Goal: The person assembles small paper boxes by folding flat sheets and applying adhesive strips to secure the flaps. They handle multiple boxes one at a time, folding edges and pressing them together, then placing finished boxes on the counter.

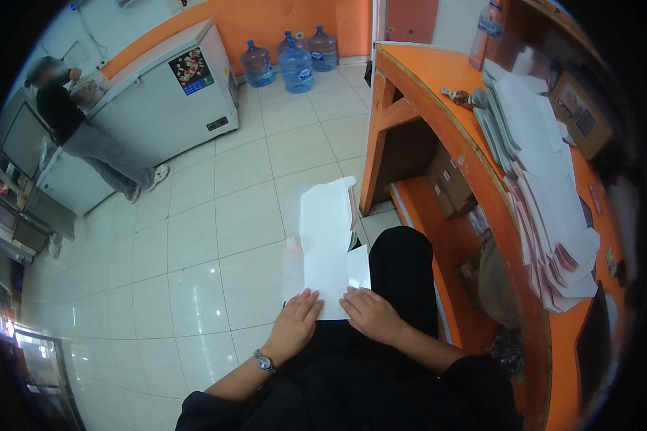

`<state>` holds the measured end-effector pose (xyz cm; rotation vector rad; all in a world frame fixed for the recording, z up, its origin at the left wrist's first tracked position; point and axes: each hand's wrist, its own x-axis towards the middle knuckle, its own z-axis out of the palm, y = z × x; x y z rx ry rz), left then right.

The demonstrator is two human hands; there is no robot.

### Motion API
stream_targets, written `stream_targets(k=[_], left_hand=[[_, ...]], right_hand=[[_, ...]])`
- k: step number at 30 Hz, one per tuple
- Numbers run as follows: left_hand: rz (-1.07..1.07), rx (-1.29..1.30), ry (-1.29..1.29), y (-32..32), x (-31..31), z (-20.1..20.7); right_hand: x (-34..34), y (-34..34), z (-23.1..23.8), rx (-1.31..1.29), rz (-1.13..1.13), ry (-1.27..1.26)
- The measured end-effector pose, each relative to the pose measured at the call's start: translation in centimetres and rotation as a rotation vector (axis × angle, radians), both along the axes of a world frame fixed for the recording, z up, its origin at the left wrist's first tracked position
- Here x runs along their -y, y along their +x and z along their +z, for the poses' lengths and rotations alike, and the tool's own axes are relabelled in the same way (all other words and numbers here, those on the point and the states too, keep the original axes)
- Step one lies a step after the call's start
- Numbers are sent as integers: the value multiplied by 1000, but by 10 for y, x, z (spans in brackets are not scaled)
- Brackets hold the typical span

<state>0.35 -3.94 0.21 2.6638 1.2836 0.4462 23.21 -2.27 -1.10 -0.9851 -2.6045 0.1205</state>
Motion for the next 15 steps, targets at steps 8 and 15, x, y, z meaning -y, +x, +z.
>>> stream_targets(k=[8,15], left_hand=[[-81,201,26,-27,-21,8],[116,141,-341,-24,-40,26]], right_hand=[[-7,-1,6,-52,-9,-113],[-50,3,11,-319,-12,-949]])
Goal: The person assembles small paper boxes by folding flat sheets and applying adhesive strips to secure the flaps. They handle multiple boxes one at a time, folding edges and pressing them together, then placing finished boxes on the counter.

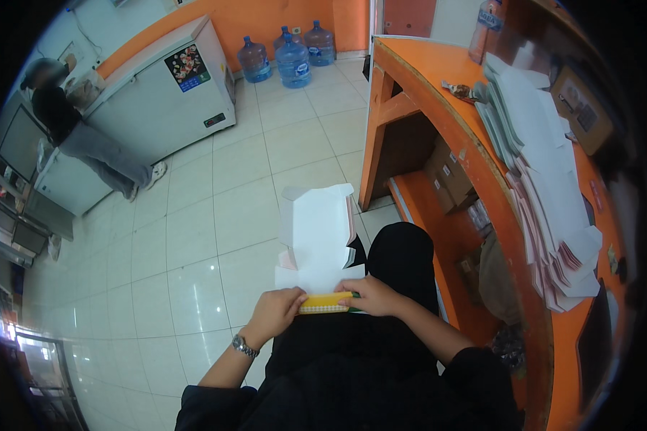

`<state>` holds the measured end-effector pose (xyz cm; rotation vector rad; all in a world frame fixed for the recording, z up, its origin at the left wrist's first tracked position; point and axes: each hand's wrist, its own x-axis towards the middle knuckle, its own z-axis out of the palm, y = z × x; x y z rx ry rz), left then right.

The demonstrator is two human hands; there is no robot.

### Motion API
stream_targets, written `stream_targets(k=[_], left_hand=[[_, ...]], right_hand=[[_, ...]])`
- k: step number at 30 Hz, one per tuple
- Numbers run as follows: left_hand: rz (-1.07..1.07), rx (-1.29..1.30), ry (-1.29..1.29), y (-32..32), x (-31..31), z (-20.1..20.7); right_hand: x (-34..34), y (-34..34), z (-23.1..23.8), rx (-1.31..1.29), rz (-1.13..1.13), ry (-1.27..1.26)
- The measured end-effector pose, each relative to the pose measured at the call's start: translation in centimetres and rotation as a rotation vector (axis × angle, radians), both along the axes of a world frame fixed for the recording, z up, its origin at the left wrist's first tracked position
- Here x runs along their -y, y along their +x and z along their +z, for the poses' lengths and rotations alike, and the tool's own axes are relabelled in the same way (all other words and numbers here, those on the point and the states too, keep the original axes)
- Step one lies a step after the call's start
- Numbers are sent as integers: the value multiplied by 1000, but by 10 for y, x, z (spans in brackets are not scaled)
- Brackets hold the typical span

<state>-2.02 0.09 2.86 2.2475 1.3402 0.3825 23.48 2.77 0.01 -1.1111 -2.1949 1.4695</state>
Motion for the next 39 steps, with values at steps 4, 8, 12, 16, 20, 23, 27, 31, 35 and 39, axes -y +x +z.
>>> stream_targets(k=[4,8,12,16,20,23,27,31,35,39], left_hand=[[117,-249,132,19,-14,-3],[81,-214,382,39,-20,-17],[123,-173,426,47,-20,-36],[100,-200,409,42,-22,-50],[58,-209,381,41,-26,-51],[46,-153,326,40,-26,-49],[10,-191,176,33,-16,-49],[16,-272,205,27,3,-45],[55,-214,212,29,27,-27],[-66,-263,248,17,41,9]], right_hand=[[-12,-19,-2,102,-116,-51],[-4,-21,7,172,-198,193],[-4,-35,8,37,-379,491],[-16,-77,-16,-349,-501,622],[-22,-87,-38,-444,-578,595],[-25,-81,-35,-470,-612,493],[-21,-68,-19,-413,-464,433],[-6,-38,-5,72,-31,781],[9,-17,4,289,125,816],[13,8,6,440,227,817]])
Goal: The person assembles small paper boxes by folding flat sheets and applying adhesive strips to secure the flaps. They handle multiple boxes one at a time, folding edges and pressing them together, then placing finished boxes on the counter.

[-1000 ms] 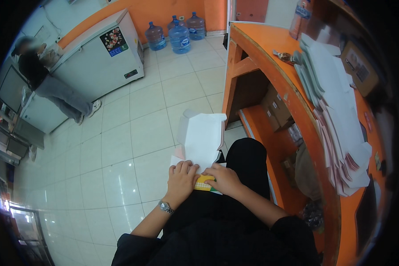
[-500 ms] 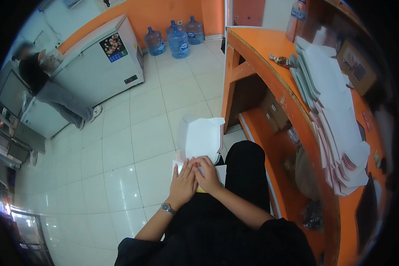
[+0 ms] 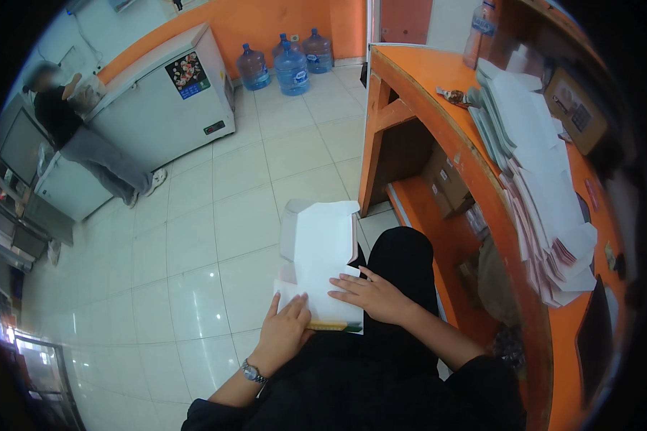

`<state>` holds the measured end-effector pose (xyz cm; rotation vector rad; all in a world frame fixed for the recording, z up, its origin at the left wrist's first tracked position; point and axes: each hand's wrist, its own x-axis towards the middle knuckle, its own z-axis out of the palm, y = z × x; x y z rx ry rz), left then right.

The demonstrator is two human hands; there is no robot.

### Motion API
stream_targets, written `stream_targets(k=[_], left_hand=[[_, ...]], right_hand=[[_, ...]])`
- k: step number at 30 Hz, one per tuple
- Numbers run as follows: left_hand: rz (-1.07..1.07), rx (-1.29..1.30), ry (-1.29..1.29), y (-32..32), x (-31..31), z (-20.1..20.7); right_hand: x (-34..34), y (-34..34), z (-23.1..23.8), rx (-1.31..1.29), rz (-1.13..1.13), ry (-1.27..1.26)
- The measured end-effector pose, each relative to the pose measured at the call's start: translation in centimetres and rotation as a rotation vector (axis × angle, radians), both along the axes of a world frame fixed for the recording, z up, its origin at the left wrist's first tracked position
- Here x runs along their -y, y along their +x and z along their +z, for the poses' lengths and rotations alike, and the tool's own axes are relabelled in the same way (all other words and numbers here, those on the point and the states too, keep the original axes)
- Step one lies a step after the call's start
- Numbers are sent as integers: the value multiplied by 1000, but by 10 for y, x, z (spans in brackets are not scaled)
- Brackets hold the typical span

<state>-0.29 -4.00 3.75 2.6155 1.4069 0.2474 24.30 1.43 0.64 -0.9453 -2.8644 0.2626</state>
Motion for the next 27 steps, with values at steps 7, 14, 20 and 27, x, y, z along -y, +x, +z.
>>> stream_targets(k=[7,14,20,27], left_hand=[[-88,-31,-612,-3,12,68],[-31,582,-684,-45,-52,14],[199,1070,-718,-61,-34,-42],[635,950,-310,-2,-33,-49]], right_hand=[[15,9,-17,-281,177,121],[6,16,-26,-618,-57,-455],[-3,1,-41,-866,-524,-847],[-7,-25,-34,-998,-823,-581]])
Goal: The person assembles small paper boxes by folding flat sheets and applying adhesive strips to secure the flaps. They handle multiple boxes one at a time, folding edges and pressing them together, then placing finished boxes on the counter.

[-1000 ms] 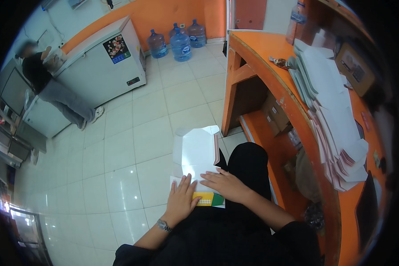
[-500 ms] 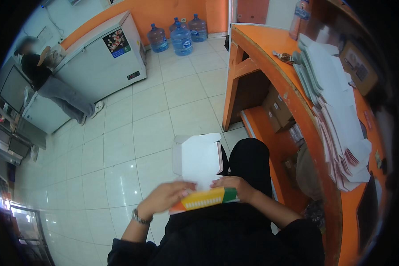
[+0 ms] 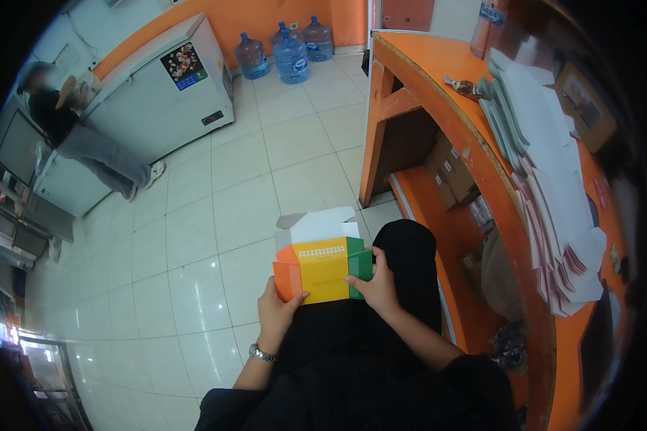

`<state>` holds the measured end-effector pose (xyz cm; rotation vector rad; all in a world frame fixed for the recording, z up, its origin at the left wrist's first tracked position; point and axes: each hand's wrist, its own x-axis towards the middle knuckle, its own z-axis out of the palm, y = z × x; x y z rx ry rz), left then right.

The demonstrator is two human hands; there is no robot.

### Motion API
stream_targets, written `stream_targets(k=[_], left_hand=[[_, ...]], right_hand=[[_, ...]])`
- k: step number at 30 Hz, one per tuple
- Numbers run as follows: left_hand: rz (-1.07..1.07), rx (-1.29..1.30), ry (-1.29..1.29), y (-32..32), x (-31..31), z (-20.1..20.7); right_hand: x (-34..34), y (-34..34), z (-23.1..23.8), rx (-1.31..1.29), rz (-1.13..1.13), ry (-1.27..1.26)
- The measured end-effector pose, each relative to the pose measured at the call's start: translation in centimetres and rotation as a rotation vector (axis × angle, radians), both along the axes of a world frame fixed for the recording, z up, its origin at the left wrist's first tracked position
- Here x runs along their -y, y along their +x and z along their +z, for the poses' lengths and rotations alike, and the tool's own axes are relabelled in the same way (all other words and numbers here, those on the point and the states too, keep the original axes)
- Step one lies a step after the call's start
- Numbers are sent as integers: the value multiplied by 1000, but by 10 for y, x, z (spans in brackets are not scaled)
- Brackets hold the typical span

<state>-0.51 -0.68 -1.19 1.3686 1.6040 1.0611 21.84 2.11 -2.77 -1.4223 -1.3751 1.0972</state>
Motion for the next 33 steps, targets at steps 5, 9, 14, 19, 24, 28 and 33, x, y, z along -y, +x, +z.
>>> stream_targets(k=[5,9,14,19,24,28,33], left_hand=[[41,-197,-26,7,-8,7],[84,-288,26,15,-6,11],[167,-541,60,34,-3,7],[137,-540,162,30,-14,0],[136,-466,457,16,-2,-3],[-143,-182,467,-19,23,8],[-460,-349,343,-42,46,16]], right_hand=[[3,-11,13,211,-42,77],[10,-15,10,398,-25,68],[9,-17,-8,424,-96,-24],[-1,-17,-20,416,-85,-27],[3,-3,-17,231,-60,304],[8,46,-2,-250,193,466],[17,63,25,317,270,434]])
